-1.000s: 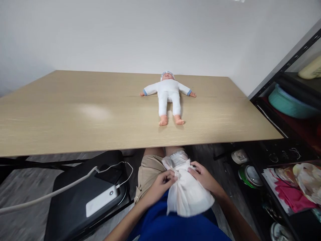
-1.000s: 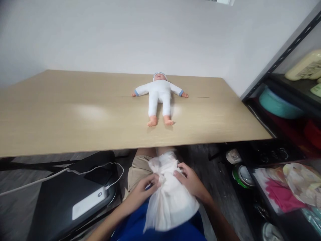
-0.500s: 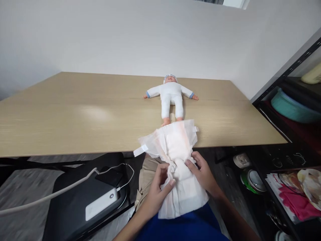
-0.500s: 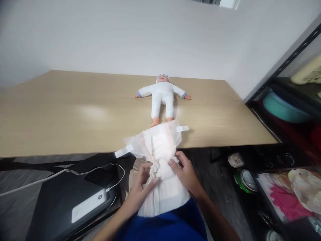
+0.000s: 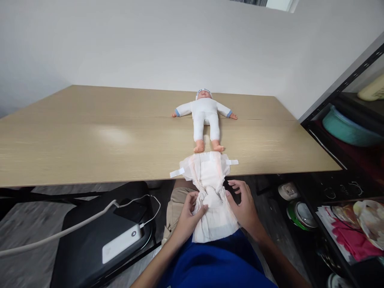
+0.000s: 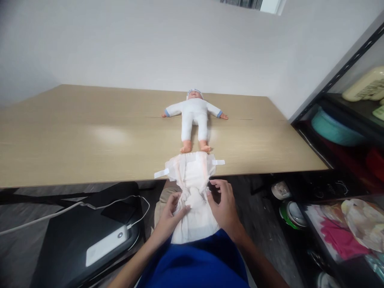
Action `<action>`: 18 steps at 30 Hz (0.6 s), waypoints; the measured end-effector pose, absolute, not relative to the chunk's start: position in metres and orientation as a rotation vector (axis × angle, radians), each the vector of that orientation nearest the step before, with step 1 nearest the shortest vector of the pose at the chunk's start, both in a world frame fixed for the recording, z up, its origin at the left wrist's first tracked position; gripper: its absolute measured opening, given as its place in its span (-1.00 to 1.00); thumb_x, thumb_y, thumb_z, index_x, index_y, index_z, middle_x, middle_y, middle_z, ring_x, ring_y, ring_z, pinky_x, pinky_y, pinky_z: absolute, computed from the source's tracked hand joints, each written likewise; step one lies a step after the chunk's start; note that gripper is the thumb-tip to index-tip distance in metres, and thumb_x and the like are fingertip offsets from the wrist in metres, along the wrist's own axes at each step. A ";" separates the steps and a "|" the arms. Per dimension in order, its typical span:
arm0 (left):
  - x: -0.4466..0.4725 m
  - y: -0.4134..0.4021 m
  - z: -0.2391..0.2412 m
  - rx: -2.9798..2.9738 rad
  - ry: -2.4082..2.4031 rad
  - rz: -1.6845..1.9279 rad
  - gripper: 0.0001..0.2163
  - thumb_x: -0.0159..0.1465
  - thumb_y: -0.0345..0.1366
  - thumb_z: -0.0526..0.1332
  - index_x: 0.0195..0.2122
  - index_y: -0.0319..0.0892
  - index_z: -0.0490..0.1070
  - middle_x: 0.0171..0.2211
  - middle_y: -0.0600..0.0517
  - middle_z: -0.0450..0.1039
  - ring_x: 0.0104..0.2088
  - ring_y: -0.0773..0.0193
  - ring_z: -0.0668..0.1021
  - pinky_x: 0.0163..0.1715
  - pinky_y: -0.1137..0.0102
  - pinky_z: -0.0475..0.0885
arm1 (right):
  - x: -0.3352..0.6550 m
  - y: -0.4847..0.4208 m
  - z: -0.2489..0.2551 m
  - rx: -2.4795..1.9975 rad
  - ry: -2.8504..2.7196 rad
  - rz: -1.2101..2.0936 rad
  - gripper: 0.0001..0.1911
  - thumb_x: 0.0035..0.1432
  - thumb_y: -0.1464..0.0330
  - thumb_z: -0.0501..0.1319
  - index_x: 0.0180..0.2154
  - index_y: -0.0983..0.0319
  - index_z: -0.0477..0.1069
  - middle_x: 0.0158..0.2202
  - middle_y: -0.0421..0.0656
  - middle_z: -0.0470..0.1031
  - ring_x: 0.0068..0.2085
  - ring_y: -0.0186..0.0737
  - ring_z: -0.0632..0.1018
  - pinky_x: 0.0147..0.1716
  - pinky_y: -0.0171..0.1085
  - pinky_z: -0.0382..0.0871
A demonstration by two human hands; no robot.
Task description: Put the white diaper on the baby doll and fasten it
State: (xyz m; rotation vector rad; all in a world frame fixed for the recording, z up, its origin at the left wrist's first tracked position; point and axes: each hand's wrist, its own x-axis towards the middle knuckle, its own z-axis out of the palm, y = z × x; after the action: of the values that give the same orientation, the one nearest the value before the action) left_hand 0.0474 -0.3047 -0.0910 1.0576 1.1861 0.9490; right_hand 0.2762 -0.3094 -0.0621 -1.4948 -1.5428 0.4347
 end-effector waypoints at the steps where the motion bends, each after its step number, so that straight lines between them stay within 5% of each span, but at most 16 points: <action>1: 0.047 -0.304 -0.091 1.056 1.190 0.951 -0.49 0.20 0.02 0.55 0.03 -0.04 0.38 0.06 -0.08 0.62 0.15 -0.03 0.66 0.19 0.17 0.55 | 0.273 -0.306 -0.054 -1.470 -1.593 0.393 -0.77 0.49 0.24 0.26 0.09 0.10 0.55 0.01 0.01 0.67 0.02 0.05 0.64 0.02 0.03 0.64; 6: 0.047 -0.303 -0.094 1.065 1.180 0.956 -0.52 0.24 0.00 0.52 0.03 -0.04 0.39 0.04 -0.06 0.61 0.12 0.00 0.65 0.12 0.21 0.56 | 0.251 -0.280 -0.024 -1.356 -1.933 0.295 -0.60 0.55 0.26 0.20 0.32 0.14 0.51 0.25 0.07 0.63 0.32 0.12 0.58 0.32 0.13 0.54; 10: 0.048 -0.306 -0.097 1.086 1.187 0.954 -0.58 0.30 -0.04 0.49 0.04 -0.03 0.38 0.04 -0.04 0.58 0.02 0.07 0.64 0.04 0.25 0.57 | 0.232 -0.246 -0.027 -1.394 -2.189 0.310 -0.36 0.57 0.12 0.22 0.54 0.17 0.33 0.59 0.04 0.31 0.61 0.19 0.26 0.59 0.27 0.16; 18: 0.030 -0.296 -0.091 1.686 1.374 1.079 -0.75 0.52 -0.16 0.31 0.18 0.03 0.45 0.12 -0.13 0.56 0.10 0.00 0.66 0.07 0.14 0.61 | 0.217 -0.214 -0.069 -1.511 -2.216 0.293 -0.29 0.59 0.06 0.18 0.62 0.05 0.20 0.69 -0.06 0.11 0.68 0.22 0.09 0.63 0.34 -0.07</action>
State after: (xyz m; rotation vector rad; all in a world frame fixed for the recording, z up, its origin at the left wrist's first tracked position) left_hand 0.0305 -0.2957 -0.0905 1.6859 1.3744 1.0787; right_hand 0.2172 -0.2144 -0.0686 -1.5106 -2.2161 0.2929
